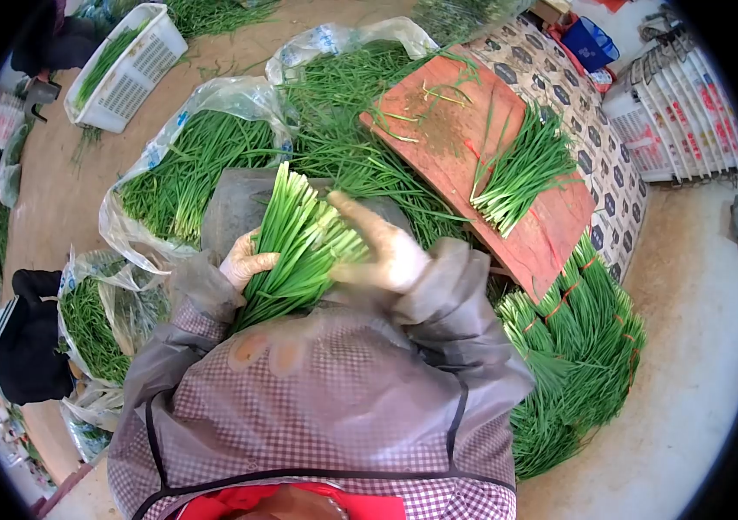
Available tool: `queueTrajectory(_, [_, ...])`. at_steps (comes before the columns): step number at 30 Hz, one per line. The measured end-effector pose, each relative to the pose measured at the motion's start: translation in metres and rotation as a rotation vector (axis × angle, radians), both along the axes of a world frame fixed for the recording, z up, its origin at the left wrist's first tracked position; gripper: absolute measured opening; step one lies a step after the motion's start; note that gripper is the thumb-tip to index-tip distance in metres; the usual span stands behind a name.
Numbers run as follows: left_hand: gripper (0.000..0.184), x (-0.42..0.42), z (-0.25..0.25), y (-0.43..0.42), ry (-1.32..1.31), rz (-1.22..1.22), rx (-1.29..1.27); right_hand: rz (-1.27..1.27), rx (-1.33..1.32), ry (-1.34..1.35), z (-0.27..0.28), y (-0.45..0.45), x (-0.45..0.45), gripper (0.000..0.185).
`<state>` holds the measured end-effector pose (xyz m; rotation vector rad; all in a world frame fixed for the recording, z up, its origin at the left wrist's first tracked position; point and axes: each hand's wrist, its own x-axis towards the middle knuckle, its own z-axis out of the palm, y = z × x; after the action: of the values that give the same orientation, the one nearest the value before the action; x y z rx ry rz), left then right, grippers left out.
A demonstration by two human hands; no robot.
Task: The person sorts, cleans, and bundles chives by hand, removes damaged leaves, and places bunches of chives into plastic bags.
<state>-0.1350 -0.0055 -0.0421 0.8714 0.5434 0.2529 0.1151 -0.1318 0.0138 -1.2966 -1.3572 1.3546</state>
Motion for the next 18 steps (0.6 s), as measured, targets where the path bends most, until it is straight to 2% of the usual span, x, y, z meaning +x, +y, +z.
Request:
queueTrajectory(3, [0.055,0.0,0.002,-0.001,-0.005,0.011,0.004,-0.122,-0.039,0.059,-0.003,0.004,-0.025,0.086])
queueTrajectory(5, [0.054,-0.001,0.001,-0.001,-0.011,0.018,0.0,-0.299,0.035,0.239,-0.005,0.005,-0.033,0.071])
queueTrajectory(6, [0.053,-0.002,-0.002,-0.001,0.008,0.023,0.027,-0.301,0.035,0.239,-0.009,0.005,-0.031,0.071])
queueTrajectory(8, [0.053,-0.002,-0.003,-0.001,0.025,0.026,0.056,-0.29,-0.154,0.017,-0.016,0.004,-0.025,0.057])
queueTrajectory(9, [0.054,-0.002,-0.003,-0.001,0.01,0.03,0.043,-0.343,-0.182,0.108,-0.009,0.006,-0.029,0.041])
queueTrajectory(13, [0.056,-0.002,-0.002,-0.002,-0.024,0.035,0.005,-0.246,-0.385,0.193,0.005,0.014,-0.024,0.034])
queueTrajectory(15, [0.058,-0.001,-0.006,-0.005,-0.026,0.034,0.055,-0.266,-0.298,0.289,-0.014,0.016,-0.026,0.02])
queueTrajectory(16, [0.06,-0.001,-0.008,-0.005,-0.027,0.036,0.103,-0.267,-0.297,0.287,-0.022,0.018,-0.023,0.02])
queueTrajectory(18, [0.061,-0.002,-0.009,-0.004,-0.007,0.036,0.123,-0.179,0.021,0.017,-0.039,0.021,-0.019,0.019])
